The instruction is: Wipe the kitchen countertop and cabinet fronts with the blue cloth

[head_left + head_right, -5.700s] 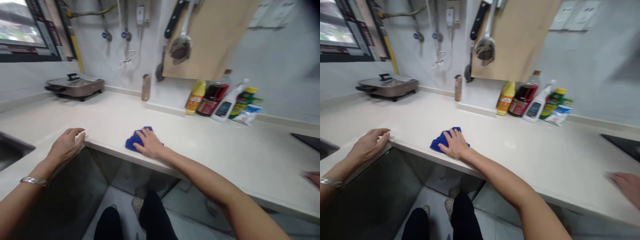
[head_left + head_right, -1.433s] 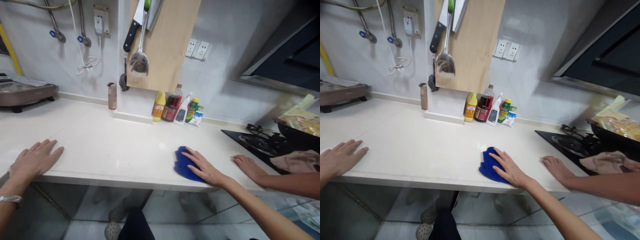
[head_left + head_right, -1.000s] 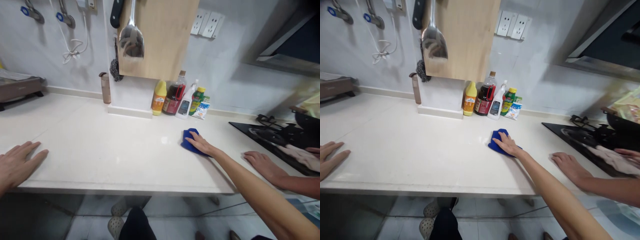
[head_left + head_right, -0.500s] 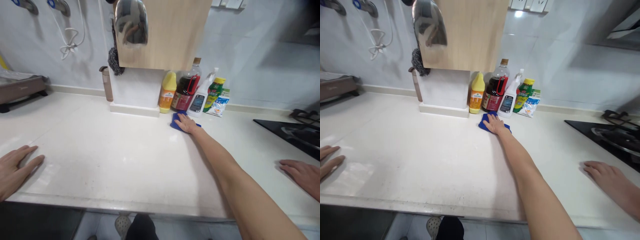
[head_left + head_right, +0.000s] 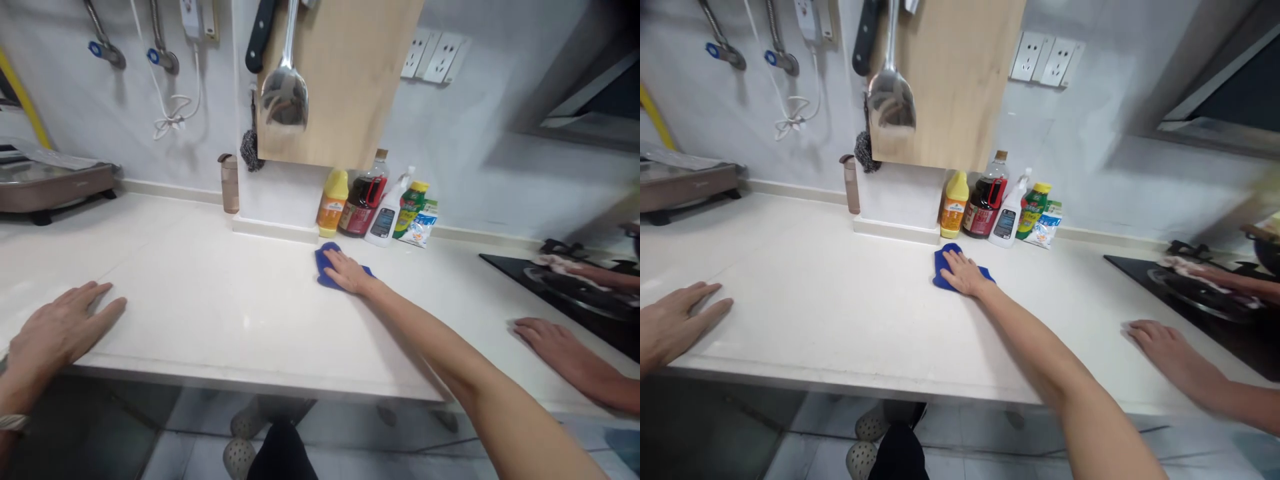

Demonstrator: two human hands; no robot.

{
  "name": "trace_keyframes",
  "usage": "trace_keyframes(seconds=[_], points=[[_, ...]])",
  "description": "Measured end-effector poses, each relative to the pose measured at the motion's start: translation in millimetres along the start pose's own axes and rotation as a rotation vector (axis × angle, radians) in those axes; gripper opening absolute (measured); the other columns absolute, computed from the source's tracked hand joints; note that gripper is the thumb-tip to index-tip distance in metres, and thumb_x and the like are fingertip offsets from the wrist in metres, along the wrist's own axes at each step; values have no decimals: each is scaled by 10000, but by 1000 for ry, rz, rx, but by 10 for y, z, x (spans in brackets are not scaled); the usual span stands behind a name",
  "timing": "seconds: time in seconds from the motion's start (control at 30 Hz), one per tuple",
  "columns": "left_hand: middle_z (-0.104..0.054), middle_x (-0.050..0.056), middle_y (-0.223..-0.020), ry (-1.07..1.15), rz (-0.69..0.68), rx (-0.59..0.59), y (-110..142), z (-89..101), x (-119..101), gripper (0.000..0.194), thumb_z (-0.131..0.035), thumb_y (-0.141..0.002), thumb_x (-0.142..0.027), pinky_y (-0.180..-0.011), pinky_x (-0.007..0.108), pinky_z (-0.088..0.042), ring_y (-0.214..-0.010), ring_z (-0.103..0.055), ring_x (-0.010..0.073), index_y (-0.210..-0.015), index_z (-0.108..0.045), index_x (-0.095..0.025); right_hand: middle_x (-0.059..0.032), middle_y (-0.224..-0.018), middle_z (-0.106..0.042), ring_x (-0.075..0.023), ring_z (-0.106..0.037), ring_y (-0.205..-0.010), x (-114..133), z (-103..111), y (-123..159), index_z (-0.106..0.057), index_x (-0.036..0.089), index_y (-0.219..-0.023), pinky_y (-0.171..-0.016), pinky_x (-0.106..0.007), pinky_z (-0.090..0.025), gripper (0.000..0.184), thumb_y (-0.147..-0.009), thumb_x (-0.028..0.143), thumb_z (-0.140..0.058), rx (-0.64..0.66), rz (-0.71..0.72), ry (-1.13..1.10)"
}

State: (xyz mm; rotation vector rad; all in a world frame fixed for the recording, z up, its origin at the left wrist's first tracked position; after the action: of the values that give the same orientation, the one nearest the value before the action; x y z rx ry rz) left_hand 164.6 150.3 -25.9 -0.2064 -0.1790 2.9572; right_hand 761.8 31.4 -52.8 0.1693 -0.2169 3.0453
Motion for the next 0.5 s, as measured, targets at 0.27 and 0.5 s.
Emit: trace_keyframes(seconds=[0.27, 0.5], points=[[-232, 122, -1710, 56, -22, 53, 87, 41, -96, 809, -341, -961, -617, -1290, 556, -161, -1580, -206, 330, -1601, -344, -121, -145, -1715, -221, -321, -189, -1590, 790, 160, 1036, -231, 177, -1670, -1293, -580, -167, 754, -1060, 619, -280, 59, 284, -10], [-143, 43, -1739, -13, -3, 89, -4, -86, 17, 826, -201, -959, -653, -1300, 517, -114, -1601, -137, 269, -1641, -242, -188, -84, -1728, -188, -274, -173, -1597, 343, 274, 2045, -185, 235, -1685, -1309, -550, -175, 684, -1080, 544, -267, -4, 259, -40]])
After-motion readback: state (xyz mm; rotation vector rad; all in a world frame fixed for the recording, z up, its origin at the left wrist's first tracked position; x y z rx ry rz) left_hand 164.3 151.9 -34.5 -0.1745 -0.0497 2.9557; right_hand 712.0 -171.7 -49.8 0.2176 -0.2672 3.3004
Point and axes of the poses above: each hand's wrist, its own y-axis away from the middle knuckle, its own z-axis out of the back of the hand, x = y × z, the point moved 2 cm from there along -y, towards the middle knuckle
